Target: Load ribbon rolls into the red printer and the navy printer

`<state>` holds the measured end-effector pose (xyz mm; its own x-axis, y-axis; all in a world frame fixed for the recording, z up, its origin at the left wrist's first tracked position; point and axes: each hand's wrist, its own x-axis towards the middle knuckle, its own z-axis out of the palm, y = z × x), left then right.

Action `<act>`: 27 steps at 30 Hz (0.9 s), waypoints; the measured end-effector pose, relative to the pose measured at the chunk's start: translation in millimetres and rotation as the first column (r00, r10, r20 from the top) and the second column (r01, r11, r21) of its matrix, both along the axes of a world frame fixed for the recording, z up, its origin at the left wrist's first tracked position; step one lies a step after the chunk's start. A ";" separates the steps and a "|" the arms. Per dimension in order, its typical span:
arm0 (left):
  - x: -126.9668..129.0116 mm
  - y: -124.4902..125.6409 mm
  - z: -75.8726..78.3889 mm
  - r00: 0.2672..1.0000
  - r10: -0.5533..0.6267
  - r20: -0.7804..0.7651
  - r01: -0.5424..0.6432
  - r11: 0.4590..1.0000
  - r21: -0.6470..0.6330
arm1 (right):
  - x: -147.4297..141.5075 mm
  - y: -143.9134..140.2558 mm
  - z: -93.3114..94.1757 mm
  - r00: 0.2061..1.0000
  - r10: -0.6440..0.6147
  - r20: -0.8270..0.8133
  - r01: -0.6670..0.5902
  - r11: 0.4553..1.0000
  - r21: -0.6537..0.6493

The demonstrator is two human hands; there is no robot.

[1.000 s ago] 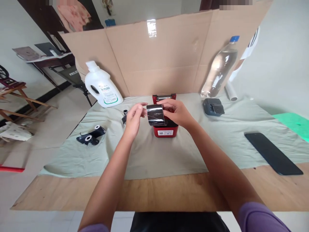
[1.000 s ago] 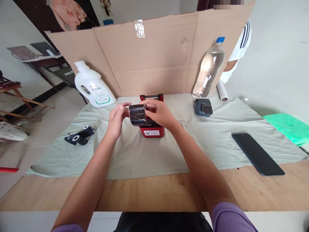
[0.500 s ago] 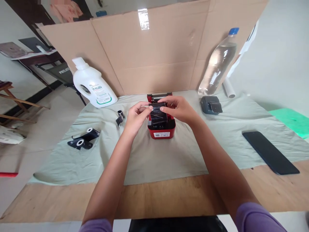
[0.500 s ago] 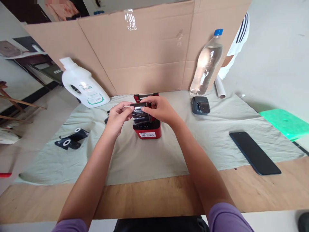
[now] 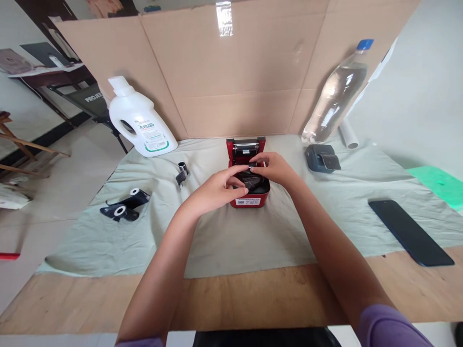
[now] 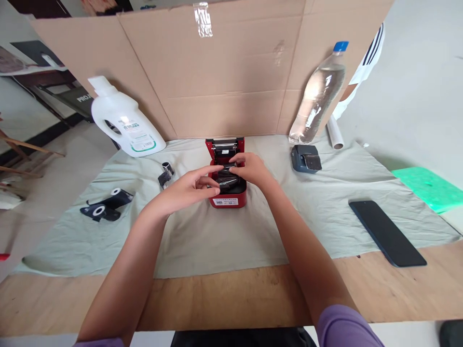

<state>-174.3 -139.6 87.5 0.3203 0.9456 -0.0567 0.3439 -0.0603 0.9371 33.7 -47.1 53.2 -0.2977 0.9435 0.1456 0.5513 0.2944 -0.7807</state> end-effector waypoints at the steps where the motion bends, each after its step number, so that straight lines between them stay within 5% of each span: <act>1: -0.5 2.1 -2.5 1.000 -0.010 -0.028 0.010 1.000 0.016 | -1.0 2.5 -2.5 1.000 -0.016 0.009 0.016 1.000 0.005; 6: 0.6 10.2 -14.7 0.993 -0.034 -0.112 0.045 0.994 0.103 | -5.1 11.7 -12.5 0.992 -0.062 -0.108 0.054 0.996 -0.074; 12: 8.4 11.9 -18.3 1.000 -0.006 -0.013 0.008 0.994 0.105 | -3.1 16.1 -17.5 0.981 -0.054 -0.185 0.037 0.995 -0.090; 19: 15.5 7.8 -8.4 0.986 0.085 0.145 -0.071 0.993 -0.099 | -6.2 13.9 -13.1 0.998 0.009 0.059 -0.007 0.999 -0.043; 27: 24.0 4.2 -6.7 0.985 0.166 0.051 -0.148 0.957 -0.248 | -15.8 15.2 -7.8 0.911 -0.040 0.410 0.042 0.999 0.004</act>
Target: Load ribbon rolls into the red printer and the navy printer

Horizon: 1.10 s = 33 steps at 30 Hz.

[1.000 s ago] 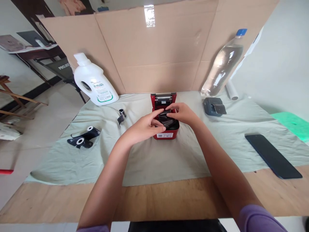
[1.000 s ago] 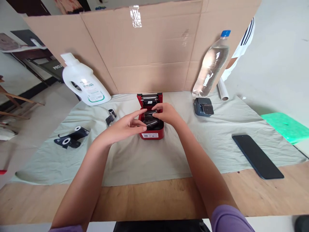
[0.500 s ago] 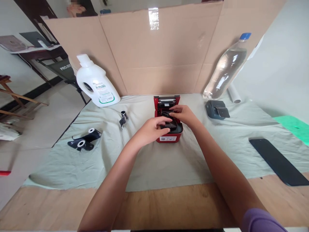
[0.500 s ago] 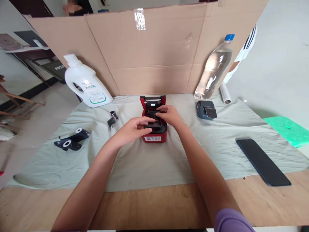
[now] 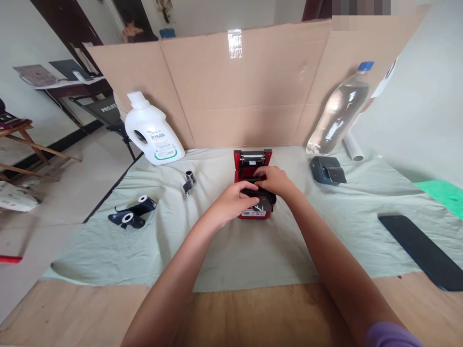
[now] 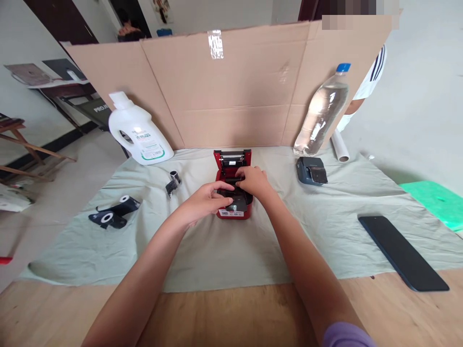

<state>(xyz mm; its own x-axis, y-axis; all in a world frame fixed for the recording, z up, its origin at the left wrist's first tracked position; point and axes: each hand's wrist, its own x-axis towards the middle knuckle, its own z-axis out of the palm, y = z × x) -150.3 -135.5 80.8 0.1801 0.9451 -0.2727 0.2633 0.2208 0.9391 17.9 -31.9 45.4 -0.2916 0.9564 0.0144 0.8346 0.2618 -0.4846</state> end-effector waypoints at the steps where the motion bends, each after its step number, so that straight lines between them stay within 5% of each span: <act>1: 0.5 0.3 -1.3 1.000 0.003 -0.006 -0.003 1.000 -0.006 | -2.1 0.5 2.0 0.999 0.004 0.047 -0.003 1.000 -0.011; 7: 1.9 -3.1 3.0 1.000 -0.004 0.000 0.004 0.999 -0.033 | -17.8 2.1 16.1 0.953 0.047 0.298 -0.015 0.994 -0.109; 14: 3.5 -6.5 9.2 0.999 -0.042 -0.012 0.041 0.996 -0.075 | -19.5 -3.0 20.3 0.951 0.083 0.297 -0.042 0.989 -0.140; 20: -2.1 -2.5 0.9 0.997 -0.072 -0.008 0.072 0.996 -0.054 | 13.7 -8.6 44.7 0.992 0.111 -0.057 -0.120 0.973 -0.199; 25: -7.6 -2.4 -1.9 0.991 -0.133 0.003 0.133 0.991 -0.004 | 39.7 -6.0 56.8 0.981 -0.082 -0.176 0.066 0.994 -0.091; 29: -10.3 -3.6 -1.7 0.986 -0.169 -0.007 0.169 0.986 0.009 | 43.1 6.5 46.9 0.893 -0.166 -0.418 0.184 0.983 0.003; 33: -11.3 -4.7 0.0 0.981 -0.192 -0.010 0.192 0.981 0.019 | 36.4 14.8 36.2 0.772 -0.117 -0.624 0.103 0.993 -0.059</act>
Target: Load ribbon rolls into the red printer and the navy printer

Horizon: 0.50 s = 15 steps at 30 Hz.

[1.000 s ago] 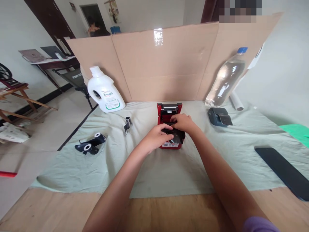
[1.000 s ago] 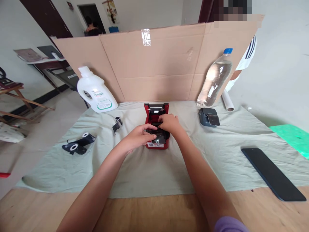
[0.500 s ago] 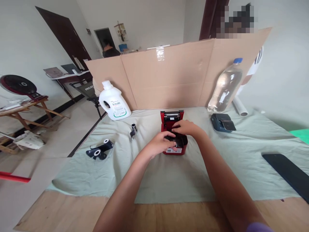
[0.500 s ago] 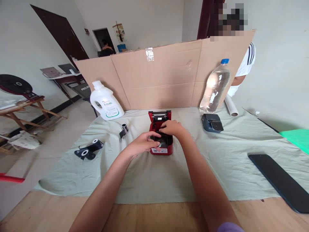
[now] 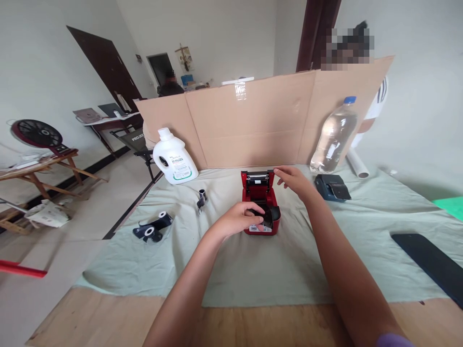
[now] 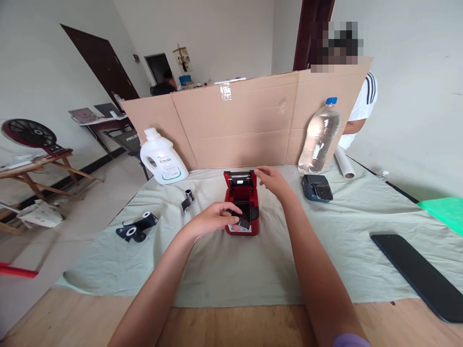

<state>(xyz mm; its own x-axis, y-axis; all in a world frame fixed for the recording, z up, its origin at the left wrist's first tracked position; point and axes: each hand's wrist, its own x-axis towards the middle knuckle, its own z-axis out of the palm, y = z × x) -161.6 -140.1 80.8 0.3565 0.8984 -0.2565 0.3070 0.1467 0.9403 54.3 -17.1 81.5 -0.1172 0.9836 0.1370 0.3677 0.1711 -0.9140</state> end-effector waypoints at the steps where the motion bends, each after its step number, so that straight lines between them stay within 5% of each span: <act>1: -0.1 -0.2 0.4 1.000 -0.006 0.000 0.006 1.000 0.001 | -2.0 1.4 -2.6 0.999 0.016 -0.040 -0.017 1.000 -0.005; 10: 0.7 -5.4 1.6 0.997 -0.046 -0.058 0.049 0.997 0.058 | -12.5 16.5 -33.4 0.947 -0.075 -0.313 0.073 0.997 -0.018; 15: -0.4 -7.7 5.1 0.996 -0.066 -0.059 0.072 0.993 0.097 | -14.8 9.3 -42.5 0.918 -0.016 -0.396 0.030 0.999 0.028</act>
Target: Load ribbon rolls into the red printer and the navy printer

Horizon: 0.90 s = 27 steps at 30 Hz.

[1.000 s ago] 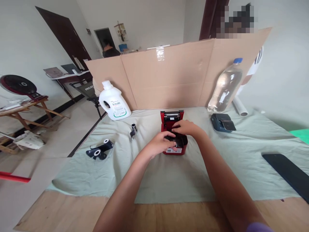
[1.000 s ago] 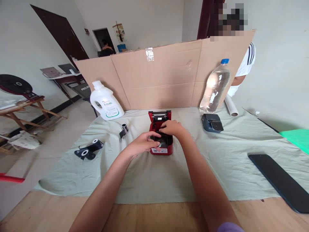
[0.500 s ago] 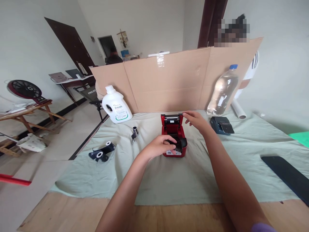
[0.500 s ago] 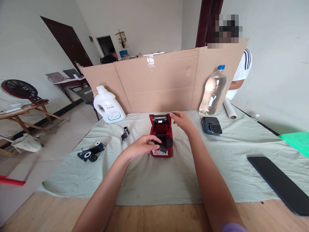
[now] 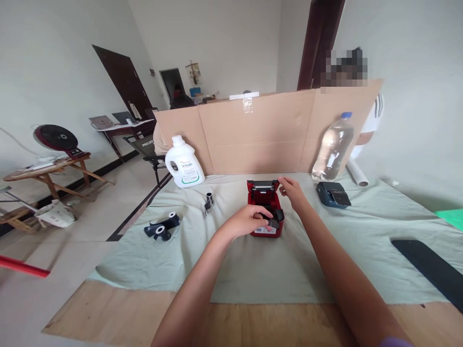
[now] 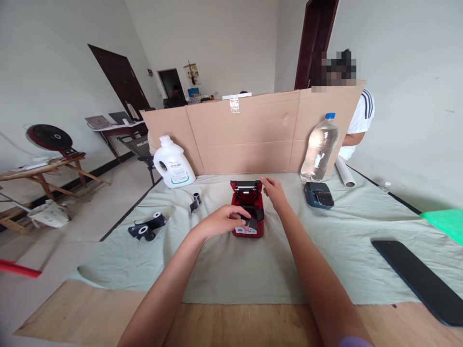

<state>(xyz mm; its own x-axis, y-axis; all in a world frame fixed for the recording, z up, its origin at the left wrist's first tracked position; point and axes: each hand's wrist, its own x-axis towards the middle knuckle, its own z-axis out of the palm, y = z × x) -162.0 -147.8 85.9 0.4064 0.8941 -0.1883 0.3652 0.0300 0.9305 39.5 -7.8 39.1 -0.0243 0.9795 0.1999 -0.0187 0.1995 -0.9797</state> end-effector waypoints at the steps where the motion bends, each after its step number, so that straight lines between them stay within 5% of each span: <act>1: -0.7 0.2 1.1 1.000 -0.004 0.014 0.004 1.000 -0.004 | 0.3 -3.2 -2.1 1.000 0.013 0.003 -0.013 1.000 0.023; 7: -4.9 3.3 4.3 0.997 -0.032 0.074 0.035 0.999 -0.033 | 2.3 -22.0 -34.1 1.000 -0.007 0.004 0.007 0.999 0.044; 13: -3.6 3.7 -0.3 0.996 -0.055 0.070 0.058 0.998 -0.037 | -5.2 -29.1 -75.1 0.953 0.150 -0.263 -0.156 0.988 -0.003; 27: -10.0 5.8 2.2 0.981 0.003 0.194 0.004 0.999 -0.038 | -11.6 -31.2 -94.4 0.933 0.100 -0.345 -0.101 0.995 0.014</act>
